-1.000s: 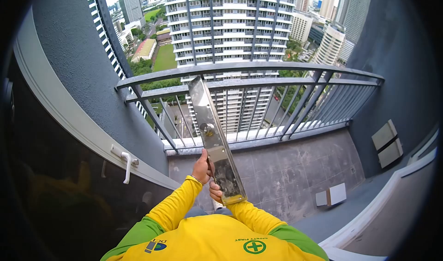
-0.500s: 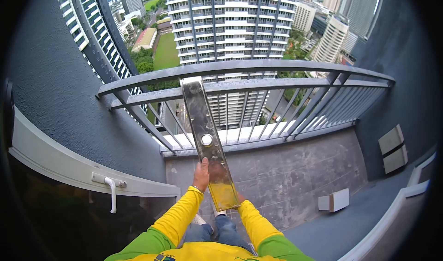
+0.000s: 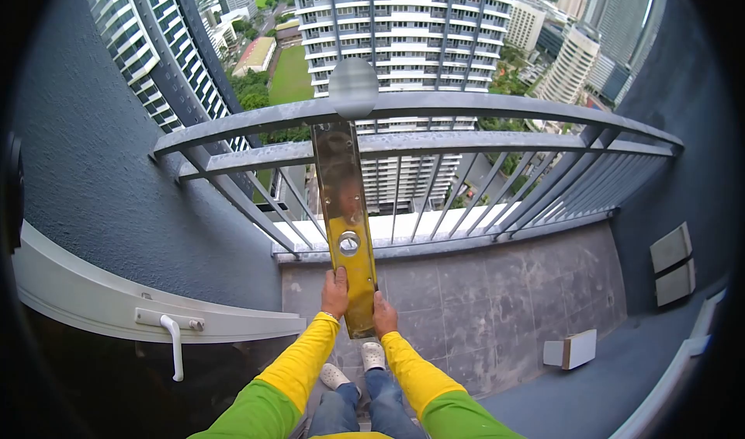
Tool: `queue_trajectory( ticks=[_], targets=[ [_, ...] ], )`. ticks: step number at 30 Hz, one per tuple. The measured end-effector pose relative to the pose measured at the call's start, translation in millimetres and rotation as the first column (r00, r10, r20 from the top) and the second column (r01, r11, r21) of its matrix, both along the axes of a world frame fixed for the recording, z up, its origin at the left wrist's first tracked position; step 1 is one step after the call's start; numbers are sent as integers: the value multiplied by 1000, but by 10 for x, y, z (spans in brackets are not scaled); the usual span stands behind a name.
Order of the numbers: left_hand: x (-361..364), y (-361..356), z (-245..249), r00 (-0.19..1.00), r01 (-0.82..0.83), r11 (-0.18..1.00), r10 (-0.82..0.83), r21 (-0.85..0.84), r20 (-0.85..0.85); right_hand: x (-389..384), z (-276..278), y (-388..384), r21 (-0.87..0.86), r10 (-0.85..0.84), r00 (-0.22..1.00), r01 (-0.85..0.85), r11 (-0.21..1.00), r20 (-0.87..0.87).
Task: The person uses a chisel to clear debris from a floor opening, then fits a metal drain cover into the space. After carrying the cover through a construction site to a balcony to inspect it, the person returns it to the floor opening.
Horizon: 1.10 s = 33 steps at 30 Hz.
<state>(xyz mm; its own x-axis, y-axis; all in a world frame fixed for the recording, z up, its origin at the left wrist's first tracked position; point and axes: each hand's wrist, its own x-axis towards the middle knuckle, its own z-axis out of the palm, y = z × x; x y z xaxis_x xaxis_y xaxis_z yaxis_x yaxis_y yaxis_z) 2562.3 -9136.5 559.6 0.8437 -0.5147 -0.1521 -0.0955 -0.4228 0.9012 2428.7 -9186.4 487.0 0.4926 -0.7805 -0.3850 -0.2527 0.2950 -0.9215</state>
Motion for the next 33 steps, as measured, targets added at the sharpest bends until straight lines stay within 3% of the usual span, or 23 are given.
queue_trajectory(
  ticks=[3, 11, 13, 20, 22, 28, 33],
  targets=[
    [80, -50, -69, 998, -40, 999, 40, 0, -38, 177, -109, -58, -35, -20, 999, 18, 999, -41],
    [327, -241, -398, 997, -56, 998, 58, -41, 52, 556, -519, -269, -79, -100, 987, 91, 993, -129],
    [415, -280, -518, 996, -73, 996, 75, -43, 57, 649, -606, -283, -169, -151, 988, 145, 975, -24],
    [589, -362, -799, 998, -50, 993, 55, -106, 41, 966, -1050, -517, -119, -184, 971, 167, 979, -149],
    [577, -366, -837, 996, -77, 987, 83, -138, 34, 998, -999, -492, -90, -238, 970, 233, 968, -43],
    [534, -357, -1123, 989, -137, 972, 146, -192, 33, 1067, -1007, -470, -67, -303, 952, 306, 950, 47],
    [437, -365, -1523, 970, -228, 958, 239, -176, 47, 1096, -1067, -523, -57, -270, 963, 271, 961, 21]
  ],
)
